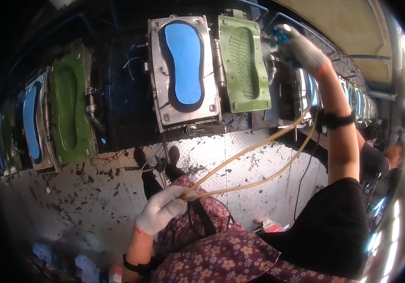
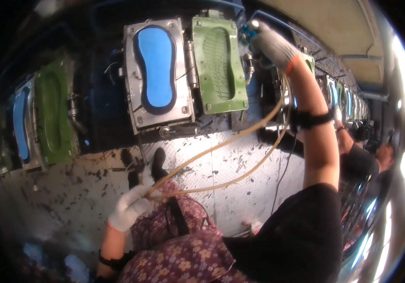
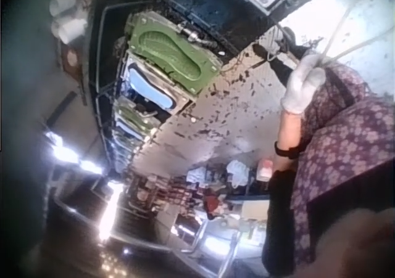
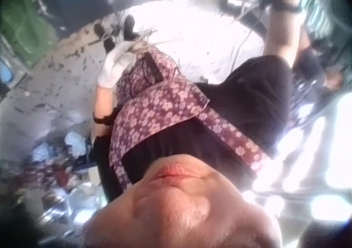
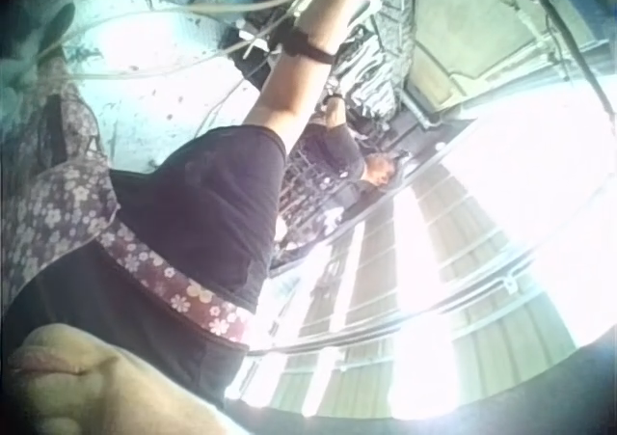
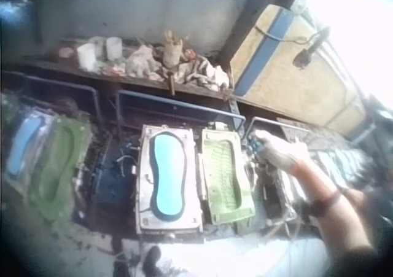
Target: The recorder uses a spray gun on shoe sole molds on an industrial conveyor line.
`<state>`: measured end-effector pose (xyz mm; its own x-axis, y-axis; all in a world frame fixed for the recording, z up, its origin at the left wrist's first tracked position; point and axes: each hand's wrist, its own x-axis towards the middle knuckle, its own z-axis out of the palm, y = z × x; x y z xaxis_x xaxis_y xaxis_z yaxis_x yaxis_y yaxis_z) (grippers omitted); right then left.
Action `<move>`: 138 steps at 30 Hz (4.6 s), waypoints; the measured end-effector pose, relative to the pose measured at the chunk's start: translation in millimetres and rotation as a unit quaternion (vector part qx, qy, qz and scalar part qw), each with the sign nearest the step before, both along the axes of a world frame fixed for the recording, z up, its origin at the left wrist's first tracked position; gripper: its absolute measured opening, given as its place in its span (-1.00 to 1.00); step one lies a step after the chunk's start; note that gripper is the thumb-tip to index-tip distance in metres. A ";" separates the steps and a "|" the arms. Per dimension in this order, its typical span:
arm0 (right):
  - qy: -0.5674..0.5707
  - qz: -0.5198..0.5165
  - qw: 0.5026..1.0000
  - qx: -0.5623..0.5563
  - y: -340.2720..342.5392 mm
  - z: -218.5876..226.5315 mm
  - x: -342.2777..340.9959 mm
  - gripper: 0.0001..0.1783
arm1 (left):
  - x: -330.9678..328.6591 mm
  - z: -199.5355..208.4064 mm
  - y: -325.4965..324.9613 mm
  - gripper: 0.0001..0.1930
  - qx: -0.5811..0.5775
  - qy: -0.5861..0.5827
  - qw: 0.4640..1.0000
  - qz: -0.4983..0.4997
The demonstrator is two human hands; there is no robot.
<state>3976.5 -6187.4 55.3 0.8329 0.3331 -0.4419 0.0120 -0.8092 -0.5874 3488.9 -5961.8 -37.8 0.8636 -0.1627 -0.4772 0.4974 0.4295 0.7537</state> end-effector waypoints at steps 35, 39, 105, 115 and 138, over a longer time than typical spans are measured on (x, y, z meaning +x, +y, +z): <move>0.376 -0.321 0.699 0.516 -200.2 -23.2 -220.9 -0.03 | 86.2 -63.4 -20.1 -0.69 0.638 -0.106 0.748 0.150; 0.364 -0.319 0.704 0.519 -203.6 -9.0 -268.7 0.04 | 184.5 -82.3 49.9 -0.48 0.765 -0.055 0.640 0.042; 0.091 -0.286 0.916 0.266 -416.2 22.9 -80.3 0.10 | 354.8 -32.6 -490.1 -0.52 0.113 -0.281 0.820 -0.485; -0.159 -0.015 0.979 0.130 -424.5 -23.0 160.1 -0.03 | 356.1 -78.2 -533.4 -0.50 -0.048 -0.030 0.950 -0.306; 0.112 -0.084 0.960 0.241 -569.6 -48.0 213.2 -0.02 | 324.0 -27.8 -588.8 -0.80 0.100 0.018 0.995 -0.007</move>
<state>4189.7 -6757.0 7.4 0.7953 0.4133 -0.4436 -0.2646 -0.4217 -0.8673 3812.9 -6550.6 -65.6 0.8437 -0.0740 -0.5316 0.5306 0.2652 0.8051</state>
